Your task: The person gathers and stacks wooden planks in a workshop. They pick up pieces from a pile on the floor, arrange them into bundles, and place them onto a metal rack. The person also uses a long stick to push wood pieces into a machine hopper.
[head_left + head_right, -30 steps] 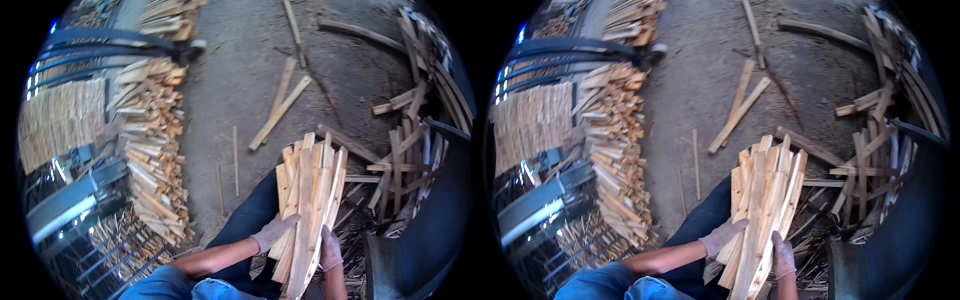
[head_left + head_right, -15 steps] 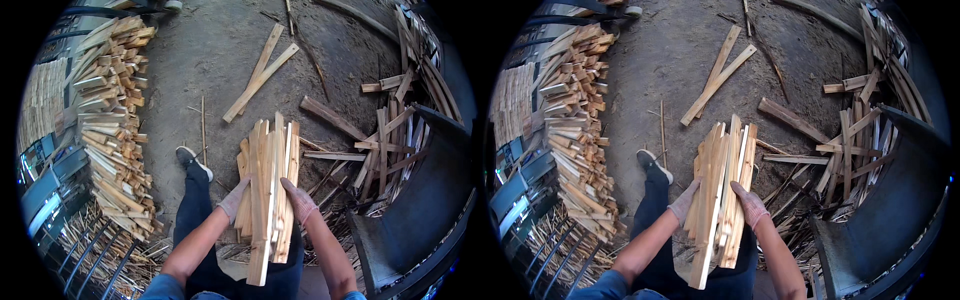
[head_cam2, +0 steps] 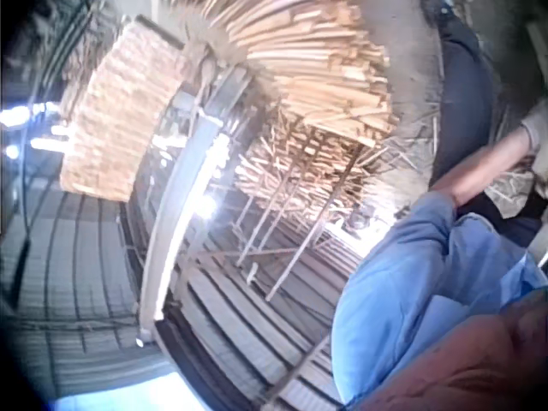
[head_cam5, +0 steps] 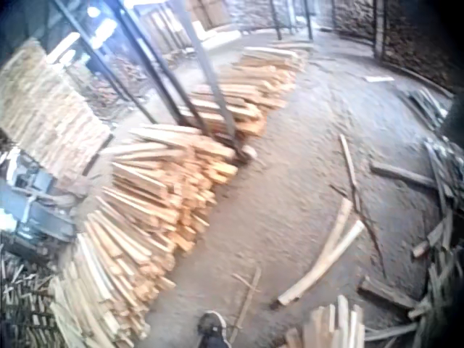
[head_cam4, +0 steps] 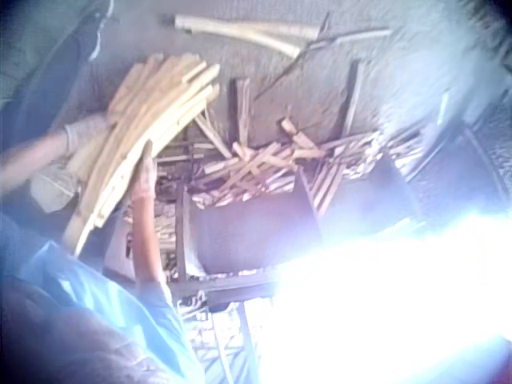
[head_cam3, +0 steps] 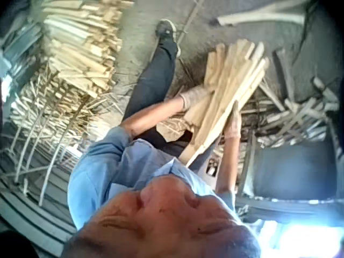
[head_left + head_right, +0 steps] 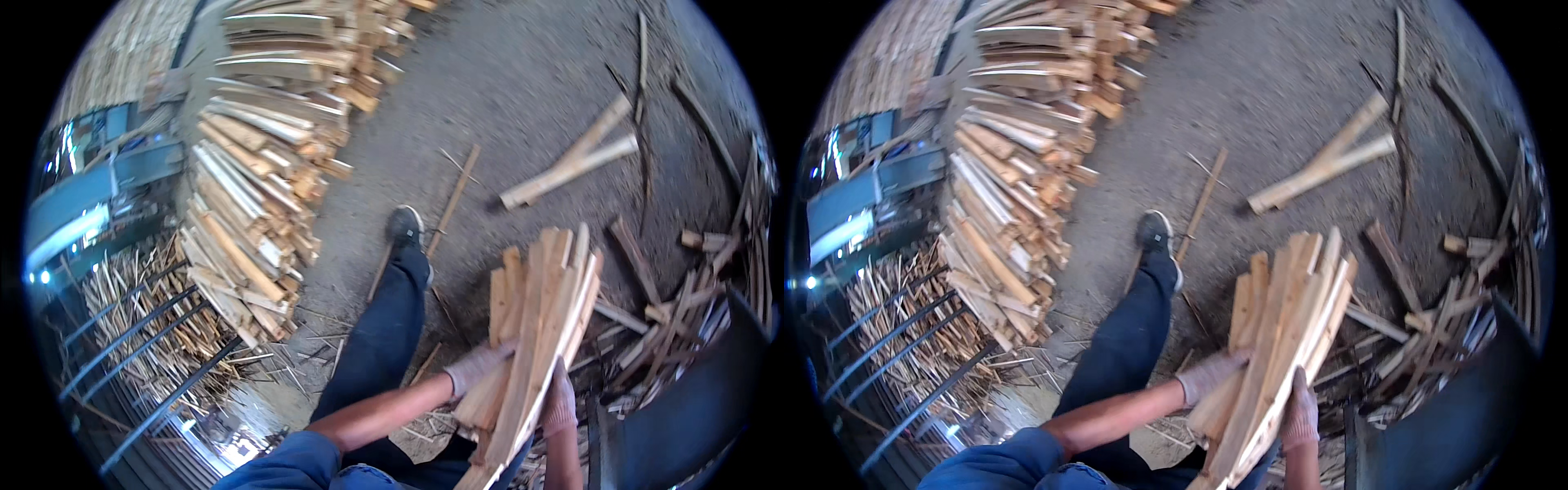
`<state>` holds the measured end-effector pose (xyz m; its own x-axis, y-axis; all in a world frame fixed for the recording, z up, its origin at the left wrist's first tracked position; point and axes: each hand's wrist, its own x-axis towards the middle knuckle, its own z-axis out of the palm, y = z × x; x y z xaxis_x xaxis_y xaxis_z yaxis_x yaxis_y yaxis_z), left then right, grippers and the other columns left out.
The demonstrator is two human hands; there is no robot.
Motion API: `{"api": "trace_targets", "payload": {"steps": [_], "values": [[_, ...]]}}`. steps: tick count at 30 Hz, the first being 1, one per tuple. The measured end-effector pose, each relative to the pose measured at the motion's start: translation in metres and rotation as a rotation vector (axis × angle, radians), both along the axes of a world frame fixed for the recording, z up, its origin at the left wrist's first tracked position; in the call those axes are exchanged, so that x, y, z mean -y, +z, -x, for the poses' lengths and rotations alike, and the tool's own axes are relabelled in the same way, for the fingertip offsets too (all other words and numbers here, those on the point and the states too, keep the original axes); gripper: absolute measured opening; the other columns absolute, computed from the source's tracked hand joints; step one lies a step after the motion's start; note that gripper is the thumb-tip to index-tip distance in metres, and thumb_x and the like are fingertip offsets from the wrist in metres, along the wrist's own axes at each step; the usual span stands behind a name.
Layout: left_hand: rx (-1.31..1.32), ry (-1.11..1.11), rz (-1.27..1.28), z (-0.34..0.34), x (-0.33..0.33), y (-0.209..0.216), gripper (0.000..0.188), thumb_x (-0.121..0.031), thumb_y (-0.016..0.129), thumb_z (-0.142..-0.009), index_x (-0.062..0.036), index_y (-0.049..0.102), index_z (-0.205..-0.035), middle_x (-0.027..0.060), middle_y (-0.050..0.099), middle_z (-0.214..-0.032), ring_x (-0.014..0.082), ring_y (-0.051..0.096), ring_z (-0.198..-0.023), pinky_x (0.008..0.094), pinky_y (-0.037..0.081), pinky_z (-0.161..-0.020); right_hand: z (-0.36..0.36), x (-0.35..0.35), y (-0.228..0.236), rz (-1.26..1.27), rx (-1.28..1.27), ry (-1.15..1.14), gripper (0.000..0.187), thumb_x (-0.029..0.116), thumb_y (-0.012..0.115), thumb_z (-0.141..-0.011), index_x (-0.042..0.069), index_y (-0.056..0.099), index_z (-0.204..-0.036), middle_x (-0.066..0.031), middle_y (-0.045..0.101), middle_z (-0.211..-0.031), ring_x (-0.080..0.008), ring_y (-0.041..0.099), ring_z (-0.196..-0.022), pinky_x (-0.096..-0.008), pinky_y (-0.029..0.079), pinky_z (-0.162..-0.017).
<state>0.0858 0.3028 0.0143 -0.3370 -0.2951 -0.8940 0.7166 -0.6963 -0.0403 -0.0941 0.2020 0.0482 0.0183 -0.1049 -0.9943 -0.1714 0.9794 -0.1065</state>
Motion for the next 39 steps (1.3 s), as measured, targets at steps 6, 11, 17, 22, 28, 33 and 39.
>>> {"api": "trace_targets", "payload": {"steps": [6, 11, 17, 22, 28, 33, 39], "values": [[0.243, 0.062, 0.204, -0.048, -0.006, 0.047, 0.075, -0.057, 0.055, -0.099, -0.0002, 0.046, -0.147, 0.0115, 0.06, -0.133, 0.0182, 0.055, -0.119, 0.0325, 0.043, -0.106, -0.059, 0.029, 0.061, 0.342, 0.016, 0.321, 0.068, 0.049, 0.06, -0.1, -0.004, 0.049, -0.141, -0.0151, 0.063, -0.129, -0.0247, 0.063, -0.112, -0.0368, 0.052, -0.095], [0.467, 0.271, 0.309, -0.145, -0.006, 0.098, 0.076, -0.056, 0.059, -0.097, 0.001, 0.045, -0.146, 0.0176, 0.058, -0.136, 0.0233, 0.055, -0.123, 0.035, 0.044, -0.106, -0.195, 0.063, 0.121, 0.692, 0.185, 0.628, 0.071, 0.045, 0.067, -0.095, -0.004, 0.046, -0.142, -0.0122, 0.063, -0.126, -0.0199, 0.061, -0.107, -0.0341, 0.05, -0.095], [0.531, 0.845, 0.52, -0.265, -0.045, 0.085, 0.061, -0.047, 0.045, -0.107, -0.0021, 0.046, -0.147, 0.0155, 0.059, -0.138, 0.0235, 0.059, -0.124, 0.0369, 0.048, -0.108, -0.42, 0.061, 0.185, 0.748, 0.418, 0.87, 0.087, 0.033, 0.088, -0.074, -0.012, 0.046, -0.135, -0.0176, 0.067, -0.115, -0.0219, 0.068, -0.098, -0.0325, 0.057, -0.088], [0.311, 1.301, 0.848, -0.426, -0.069, 0.047, 0.069, -0.056, 0.038, -0.107, -0.0018, 0.047, -0.148, 0.0183, 0.061, -0.136, 0.0246, 0.063, -0.119, 0.0342, 0.051, -0.104, -0.613, 0.035, 0.154, 0.958, 0.721, 1.298, 0.093, 0.048, 0.087, -0.076, -0.009, 0.044, -0.136, -0.0267, 0.069, -0.115, -0.0317, 0.07, -0.107, -0.0382, 0.059, -0.093], [1.618, 0.44, -0.369, -0.523, -0.099, 0.01, 0.095, -0.071, 0.05, -0.095, 0.0005, 0.03, -0.156, 0.0303, 0.046, -0.149, 0.0405, 0.051, -0.133, 0.0426, 0.044, -0.11, -0.718, -0.02, 0.021, 1.598, 0.045, 2.026, 0.11, 0.065, 0.075, -0.08, 0.008, 0.023, -0.159, -0.0353, 0.036, -0.153, -0.0477, 0.041, -0.142, -0.0547, 0.037, -0.117], [1.503, 0.066, -0.522, -0.525, -0.118, -0.007, 0.101, -0.064, 0.067, -0.087, 0.001, 0.029, -0.155, 0.0378, 0.043, -0.146, 0.0497, 0.054, -0.127, 0.0479, 0.048, -0.106, -0.687, -0.037, 0.019, 1.442, 0.245, 1.892, 0.104, 0.053, 0.079, -0.081, 0.008, 0.027, -0.159, -0.0303, 0.029, -0.16, -0.0451, 0.03, -0.149, -0.0543, 0.026, -0.123], [1.422, 0.058, -0.48, -0.545, -0.094, -0.008, 0.098, -0.052, 0.071, -0.085, -0.0041, 0.027, -0.158, 0.0344, 0.03, -0.157, 0.0476, 0.031, -0.147, 0.0489, 0.033, -0.121, -0.538, 0.008, -0.063, 0.928, 0.215, 0.452, 0.084, 0.035, 0.067, -0.098, -0.003, 0.022, -0.158, -0.0252, 0.03, -0.161, -0.0341, 0.032, -0.149, -0.0417, 0.032, -0.122]]}}
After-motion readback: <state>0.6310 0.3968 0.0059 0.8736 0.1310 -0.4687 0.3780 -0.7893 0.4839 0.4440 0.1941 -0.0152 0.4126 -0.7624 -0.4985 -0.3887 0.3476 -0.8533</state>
